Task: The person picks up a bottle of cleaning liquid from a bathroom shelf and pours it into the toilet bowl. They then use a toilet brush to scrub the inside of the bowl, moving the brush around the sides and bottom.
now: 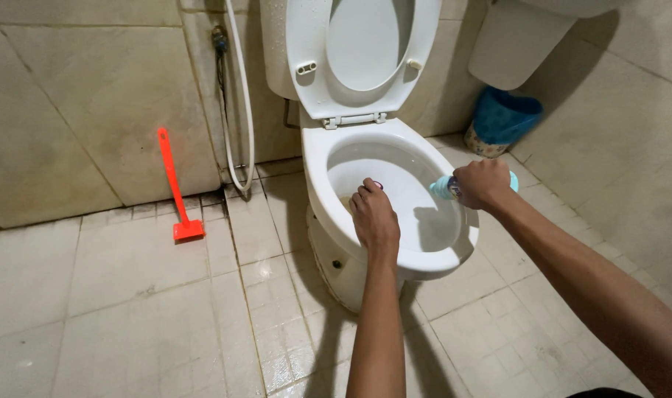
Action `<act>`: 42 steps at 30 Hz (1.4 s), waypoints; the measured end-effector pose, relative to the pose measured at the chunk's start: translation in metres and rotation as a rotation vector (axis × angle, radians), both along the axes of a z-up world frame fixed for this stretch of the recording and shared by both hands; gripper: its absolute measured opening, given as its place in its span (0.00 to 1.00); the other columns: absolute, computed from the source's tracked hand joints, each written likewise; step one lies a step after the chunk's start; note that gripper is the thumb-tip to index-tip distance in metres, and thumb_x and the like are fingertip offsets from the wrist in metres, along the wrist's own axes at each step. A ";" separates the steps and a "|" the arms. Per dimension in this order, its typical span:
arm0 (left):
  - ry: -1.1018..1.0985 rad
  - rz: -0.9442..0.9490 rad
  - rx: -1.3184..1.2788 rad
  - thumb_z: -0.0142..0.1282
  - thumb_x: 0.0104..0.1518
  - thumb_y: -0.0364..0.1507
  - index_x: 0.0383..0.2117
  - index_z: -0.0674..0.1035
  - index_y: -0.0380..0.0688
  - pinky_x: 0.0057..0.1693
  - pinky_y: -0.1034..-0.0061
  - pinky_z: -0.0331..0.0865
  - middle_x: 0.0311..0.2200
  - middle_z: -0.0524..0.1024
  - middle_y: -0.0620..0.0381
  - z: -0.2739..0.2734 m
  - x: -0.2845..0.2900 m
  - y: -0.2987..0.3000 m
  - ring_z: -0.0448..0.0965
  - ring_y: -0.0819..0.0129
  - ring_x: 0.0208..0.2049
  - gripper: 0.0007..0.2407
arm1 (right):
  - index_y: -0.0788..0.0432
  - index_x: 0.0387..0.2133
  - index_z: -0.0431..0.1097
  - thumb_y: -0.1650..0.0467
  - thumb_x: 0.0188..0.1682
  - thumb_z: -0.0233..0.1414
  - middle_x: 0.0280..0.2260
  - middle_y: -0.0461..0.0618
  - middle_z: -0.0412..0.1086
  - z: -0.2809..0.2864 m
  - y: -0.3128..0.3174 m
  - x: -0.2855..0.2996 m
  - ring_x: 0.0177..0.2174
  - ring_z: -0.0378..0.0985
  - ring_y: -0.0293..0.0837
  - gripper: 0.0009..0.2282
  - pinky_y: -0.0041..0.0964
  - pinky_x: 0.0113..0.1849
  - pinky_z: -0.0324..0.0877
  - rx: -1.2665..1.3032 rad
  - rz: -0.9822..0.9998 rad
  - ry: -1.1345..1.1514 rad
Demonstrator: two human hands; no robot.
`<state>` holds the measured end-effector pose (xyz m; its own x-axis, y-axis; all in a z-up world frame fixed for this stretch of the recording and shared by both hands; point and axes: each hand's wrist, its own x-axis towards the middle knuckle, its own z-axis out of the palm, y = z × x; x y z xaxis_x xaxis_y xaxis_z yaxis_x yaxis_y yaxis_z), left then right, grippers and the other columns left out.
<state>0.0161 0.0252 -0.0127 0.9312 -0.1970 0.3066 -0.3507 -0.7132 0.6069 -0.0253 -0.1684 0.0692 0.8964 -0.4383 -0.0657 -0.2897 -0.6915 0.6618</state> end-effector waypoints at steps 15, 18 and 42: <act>0.084 -0.194 -0.192 0.52 0.64 0.27 0.47 0.70 0.34 0.56 0.59 0.71 0.43 0.78 0.40 0.005 -0.005 0.004 0.78 0.49 0.47 0.11 | 0.36 0.48 0.75 0.54 0.38 0.65 0.37 0.41 0.81 -0.009 0.016 -0.005 0.36 0.85 0.41 0.23 0.38 0.37 0.76 0.106 0.055 0.194; 0.100 -0.232 -0.169 0.50 0.66 0.29 0.48 0.69 0.34 0.55 0.59 0.72 0.43 0.78 0.39 0.005 -0.004 0.003 0.78 0.48 0.48 0.11 | 0.37 0.46 0.77 0.54 0.37 0.65 0.39 0.42 0.80 -0.006 0.042 -0.006 0.39 0.83 0.43 0.21 0.40 0.38 0.76 0.090 0.125 0.223; 0.113 -0.013 -0.417 0.47 0.67 0.31 0.53 0.68 0.37 0.54 0.55 0.73 0.48 0.76 0.39 0.020 -0.010 0.018 0.77 0.45 0.51 0.13 | 0.54 0.23 0.74 0.61 0.45 0.57 0.25 0.49 0.78 -0.135 0.067 0.073 0.28 0.81 0.48 0.10 0.47 0.31 0.72 0.761 0.130 -0.100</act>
<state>0.0062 0.0428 0.0076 0.9617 -0.0894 0.2591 -0.2731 -0.3945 0.8774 0.0475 -0.1014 -0.0661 0.9551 -0.1962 -0.2221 -0.2087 -0.9774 -0.0337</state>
